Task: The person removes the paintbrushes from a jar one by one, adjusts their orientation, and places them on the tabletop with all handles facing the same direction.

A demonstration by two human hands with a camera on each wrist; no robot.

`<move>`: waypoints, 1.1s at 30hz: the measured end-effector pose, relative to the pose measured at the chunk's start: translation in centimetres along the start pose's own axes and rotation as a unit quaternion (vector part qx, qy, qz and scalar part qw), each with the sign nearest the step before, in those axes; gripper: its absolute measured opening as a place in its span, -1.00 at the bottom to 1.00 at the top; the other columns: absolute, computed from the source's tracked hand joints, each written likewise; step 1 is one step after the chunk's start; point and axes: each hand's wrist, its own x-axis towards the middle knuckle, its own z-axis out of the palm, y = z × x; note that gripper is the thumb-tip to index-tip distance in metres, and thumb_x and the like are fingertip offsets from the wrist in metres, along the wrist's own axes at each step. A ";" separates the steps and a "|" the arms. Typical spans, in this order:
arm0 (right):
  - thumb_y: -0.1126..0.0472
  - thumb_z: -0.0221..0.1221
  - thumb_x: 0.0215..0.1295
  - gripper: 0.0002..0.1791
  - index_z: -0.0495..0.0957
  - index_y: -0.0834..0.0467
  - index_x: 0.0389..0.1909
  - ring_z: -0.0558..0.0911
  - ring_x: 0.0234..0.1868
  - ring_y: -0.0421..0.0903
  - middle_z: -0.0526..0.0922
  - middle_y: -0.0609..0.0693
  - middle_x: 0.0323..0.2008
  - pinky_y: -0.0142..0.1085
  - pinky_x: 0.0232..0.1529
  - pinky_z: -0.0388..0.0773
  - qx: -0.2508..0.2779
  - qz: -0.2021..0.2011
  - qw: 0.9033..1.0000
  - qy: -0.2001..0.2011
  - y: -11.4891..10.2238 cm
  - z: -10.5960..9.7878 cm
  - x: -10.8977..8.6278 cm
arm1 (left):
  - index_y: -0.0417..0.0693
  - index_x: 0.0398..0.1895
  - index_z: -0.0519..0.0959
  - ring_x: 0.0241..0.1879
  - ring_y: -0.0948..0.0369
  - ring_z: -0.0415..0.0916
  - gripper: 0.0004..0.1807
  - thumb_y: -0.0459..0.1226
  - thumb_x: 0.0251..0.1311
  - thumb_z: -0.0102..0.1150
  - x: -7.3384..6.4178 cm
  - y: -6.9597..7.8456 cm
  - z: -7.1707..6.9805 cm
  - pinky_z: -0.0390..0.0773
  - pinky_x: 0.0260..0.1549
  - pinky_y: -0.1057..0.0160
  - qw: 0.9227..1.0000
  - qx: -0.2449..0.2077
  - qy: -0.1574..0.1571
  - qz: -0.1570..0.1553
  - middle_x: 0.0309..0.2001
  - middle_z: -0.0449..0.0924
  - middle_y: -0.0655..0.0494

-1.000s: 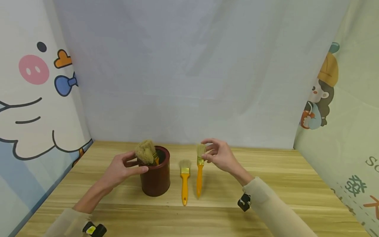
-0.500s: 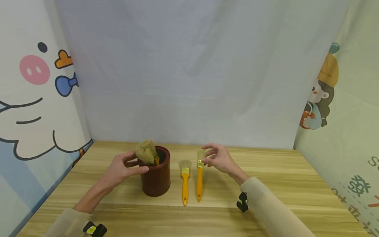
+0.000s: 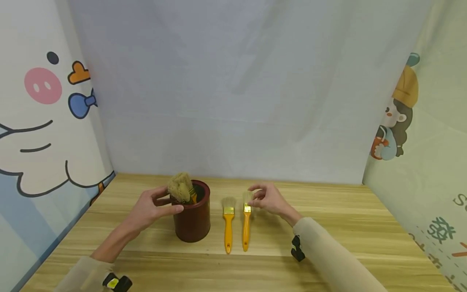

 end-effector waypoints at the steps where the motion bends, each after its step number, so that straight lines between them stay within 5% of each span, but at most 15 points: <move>1: 0.48 0.42 0.27 -0.54 0.58 0.47 0.17 0.65 -0.40 -0.17 0.77 0.20 -0.32 -0.34 -0.45 0.55 -0.002 0.002 1.000 -0.001 0.1 0.1 0.1 | -0.20 0.58 0.34 0.35 -0.33 0.43 -0.22 -0.26 0.34 0.42 0.0 0.0 0.0 0.68 0.09 0.03 1.000 -0.001 0.000 -0.001 0.45 0.39 -0.31; 13: 0.40 0.46 0.27 -0.57 0.62 0.44 0.12 0.74 -0.16 0.08 0.77 0.24 -0.21 -0.21 -0.22 0.69 -0.054 0.004 0.998 -0.020 1.1 0.4 0.8 | -0.19 0.58 0.34 0.36 -0.33 0.42 -0.20 -0.23 0.33 0.43 0.2 -0.3 -0.1 0.66 0.12 -0.04 1.000 0.005 0.002 -0.010 0.46 0.37 -0.29; 33: 0.34 0.49 0.23 -0.57 0.67 0.38 0.09 0.70 -0.23 -0.06 0.77 0.07 -0.25 -0.16 -0.16 0.67 -0.110 0.010 0.993 -0.030 1.6 1.1 1.1 | -0.24 0.57 0.35 0.33 -0.30 0.46 -0.21 -0.26 0.33 0.43 0.0 0.1 0.0 0.69 0.09 0.06 1.000 -0.006 0.004 -0.009 0.43 0.41 -0.32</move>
